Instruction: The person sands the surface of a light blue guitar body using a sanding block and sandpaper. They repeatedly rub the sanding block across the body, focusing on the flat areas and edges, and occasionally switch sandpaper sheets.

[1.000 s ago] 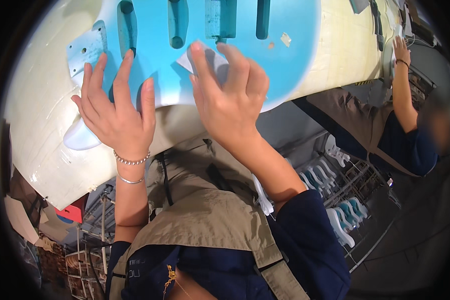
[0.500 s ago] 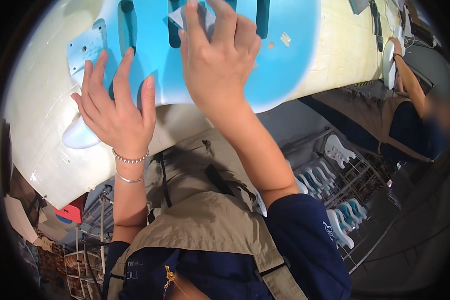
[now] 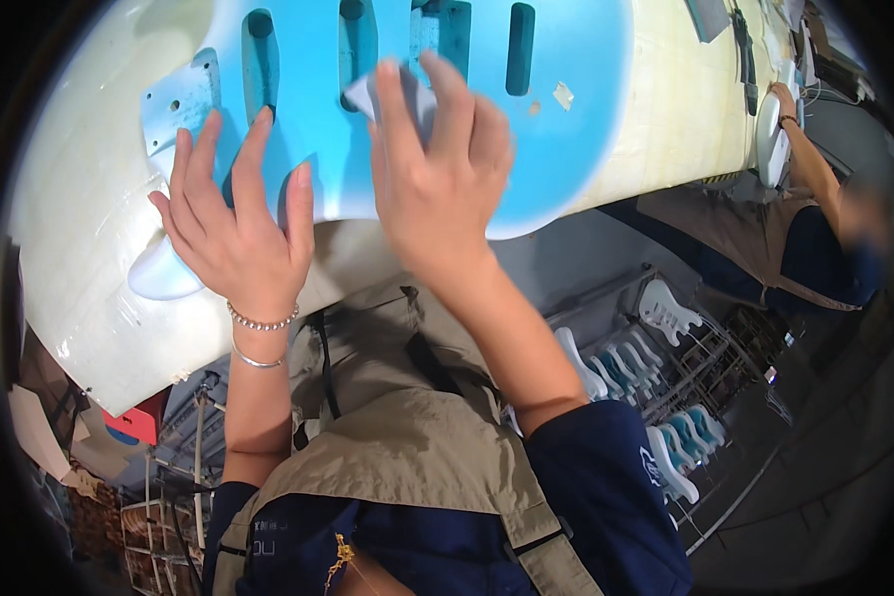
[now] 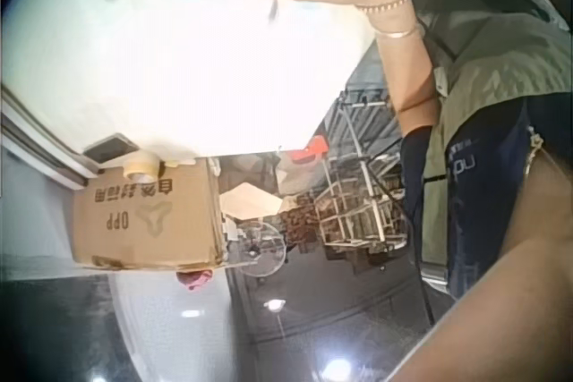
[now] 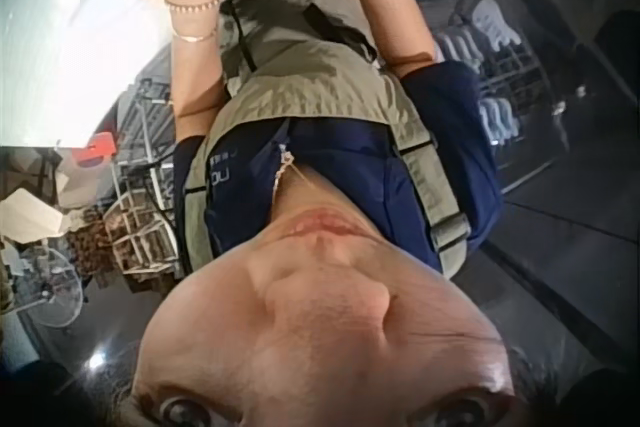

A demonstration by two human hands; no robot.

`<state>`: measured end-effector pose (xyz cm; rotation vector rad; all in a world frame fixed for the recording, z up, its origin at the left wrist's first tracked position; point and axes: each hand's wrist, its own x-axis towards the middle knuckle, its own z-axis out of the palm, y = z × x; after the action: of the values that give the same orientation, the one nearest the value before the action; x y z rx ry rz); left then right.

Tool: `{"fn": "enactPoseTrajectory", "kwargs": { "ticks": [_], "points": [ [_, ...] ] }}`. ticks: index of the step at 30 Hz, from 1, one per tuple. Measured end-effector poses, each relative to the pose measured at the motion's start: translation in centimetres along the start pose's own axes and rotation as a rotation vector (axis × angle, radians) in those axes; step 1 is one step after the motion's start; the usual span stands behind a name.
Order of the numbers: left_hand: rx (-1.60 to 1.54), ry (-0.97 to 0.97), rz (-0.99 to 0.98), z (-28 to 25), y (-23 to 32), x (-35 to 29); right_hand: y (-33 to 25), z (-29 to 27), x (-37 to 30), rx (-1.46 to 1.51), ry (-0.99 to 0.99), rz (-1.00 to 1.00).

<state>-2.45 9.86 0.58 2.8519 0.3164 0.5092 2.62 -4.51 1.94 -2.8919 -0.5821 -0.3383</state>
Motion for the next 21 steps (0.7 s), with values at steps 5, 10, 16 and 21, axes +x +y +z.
{"fn": "enactPoseTrajectory", "kwargs": {
  "ticks": [5, 10, 16, 21],
  "points": [
    [0.007, 0.001, -0.010, 0.1, 0.0, 0.0, -0.2, 0.7, 1.5, -0.027, 0.032, -0.014],
    [0.025, -0.023, 0.006, -0.3, -0.1, 0.0, -0.2, 0.4, 0.5, -0.011, 0.031, -0.015],
    [0.016, -0.001, 0.000, 0.1, -0.1, 0.0, -0.8, -0.1, -1.3, -0.058, -0.002, -0.028],
    [0.028, -0.010, 0.005, -0.2, 0.1, -0.3, 0.7, 1.9, 1.6, -0.102, 0.154, -0.100]
  ]
}}
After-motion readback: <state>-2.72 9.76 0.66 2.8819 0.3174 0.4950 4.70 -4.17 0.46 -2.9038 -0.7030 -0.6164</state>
